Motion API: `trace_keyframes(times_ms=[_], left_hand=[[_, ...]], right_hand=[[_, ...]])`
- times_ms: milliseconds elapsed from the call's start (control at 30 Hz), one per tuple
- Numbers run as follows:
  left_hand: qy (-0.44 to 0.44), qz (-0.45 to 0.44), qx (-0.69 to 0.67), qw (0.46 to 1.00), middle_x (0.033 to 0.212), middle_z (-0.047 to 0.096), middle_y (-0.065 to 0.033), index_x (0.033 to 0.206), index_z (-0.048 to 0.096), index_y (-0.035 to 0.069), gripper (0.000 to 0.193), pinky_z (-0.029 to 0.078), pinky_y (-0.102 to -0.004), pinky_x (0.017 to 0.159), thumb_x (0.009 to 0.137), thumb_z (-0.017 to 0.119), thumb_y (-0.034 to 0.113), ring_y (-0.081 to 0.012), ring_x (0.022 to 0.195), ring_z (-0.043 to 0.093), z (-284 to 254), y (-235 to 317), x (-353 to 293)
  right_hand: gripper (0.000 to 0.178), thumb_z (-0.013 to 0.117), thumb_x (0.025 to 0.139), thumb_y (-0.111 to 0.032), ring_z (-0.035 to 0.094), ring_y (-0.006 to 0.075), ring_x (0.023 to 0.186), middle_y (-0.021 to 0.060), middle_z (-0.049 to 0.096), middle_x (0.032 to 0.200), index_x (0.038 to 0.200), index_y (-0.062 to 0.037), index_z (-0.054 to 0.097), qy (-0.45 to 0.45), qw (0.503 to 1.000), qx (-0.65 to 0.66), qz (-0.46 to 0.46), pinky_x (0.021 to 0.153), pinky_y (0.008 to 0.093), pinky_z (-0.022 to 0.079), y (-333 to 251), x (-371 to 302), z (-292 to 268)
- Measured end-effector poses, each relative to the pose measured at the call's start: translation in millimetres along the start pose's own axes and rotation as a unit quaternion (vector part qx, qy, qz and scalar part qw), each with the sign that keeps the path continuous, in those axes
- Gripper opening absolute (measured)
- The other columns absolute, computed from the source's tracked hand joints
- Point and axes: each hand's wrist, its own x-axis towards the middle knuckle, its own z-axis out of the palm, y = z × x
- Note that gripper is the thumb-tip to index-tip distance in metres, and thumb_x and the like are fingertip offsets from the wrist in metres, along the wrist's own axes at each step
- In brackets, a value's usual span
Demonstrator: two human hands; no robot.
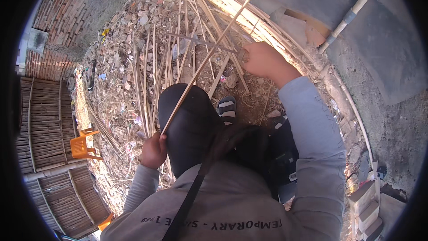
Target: The person strips layers from a thin bamboo stick using a knife held in the right hand while the left hand holds the bamboo. The person performs repeated scraping motions along the length of the bamboo stick while sitting on the ground in an outdoor workshop area.
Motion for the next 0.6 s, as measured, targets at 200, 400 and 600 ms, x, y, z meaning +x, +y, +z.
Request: trace_keyframes(times_ms=[200, 400, 600], left_hand=[[0.016, -0.009, 0.006, 1.000, 0.063, 0.059, -0.0252, 0.084, 0.053, 0.004, 0.031, 0.044, -0.0569, 0.053, 0.105, 0.053, 0.027, -0.0487, 0.061, 0.060, 8, -2, -6], [0.004, 0.013, 0.040, 0.999, 0.062, 0.059, -0.0240, 0.084, 0.053, 0.004, 0.032, 0.043, -0.0566, 0.051, 0.105, 0.052, 0.028, -0.0478, 0.058, 0.060, -3, 3, 0], [-0.001, -0.001, 0.037, 0.999, 0.061, 0.057, -0.0237, 0.082, 0.051, 0.005, 0.034, 0.042, -0.0571, 0.051, 0.106, 0.051, 0.029, -0.0479, 0.057, 0.059, 8, -5, -7]], right_hand=[[0.024, 0.073, 0.074, -0.020, 0.067, 0.0419, 0.085, 0.0199, 0.068, 0.082, 0.089, -0.0030, 0.066, -0.083, 0.993, -0.058, -0.063, 0.075, 0.0491, 0.053, -25, -7, -2], [0.029, 0.072, 0.075, -0.020, 0.068, 0.0411, 0.089, 0.0209, 0.070, 0.087, 0.098, -0.0031, 0.069, 0.037, 0.999, 0.003, -0.004, 0.081, 0.0489, 0.054, 31, 6, 6], [0.030, 0.070, 0.074, -0.019, 0.069, 0.0411, 0.090, 0.0216, 0.071, 0.090, 0.101, -0.0041, 0.071, -0.103, 0.990, -0.068, -0.072, 0.081, 0.0489, 0.054, -31, -11, 7]])
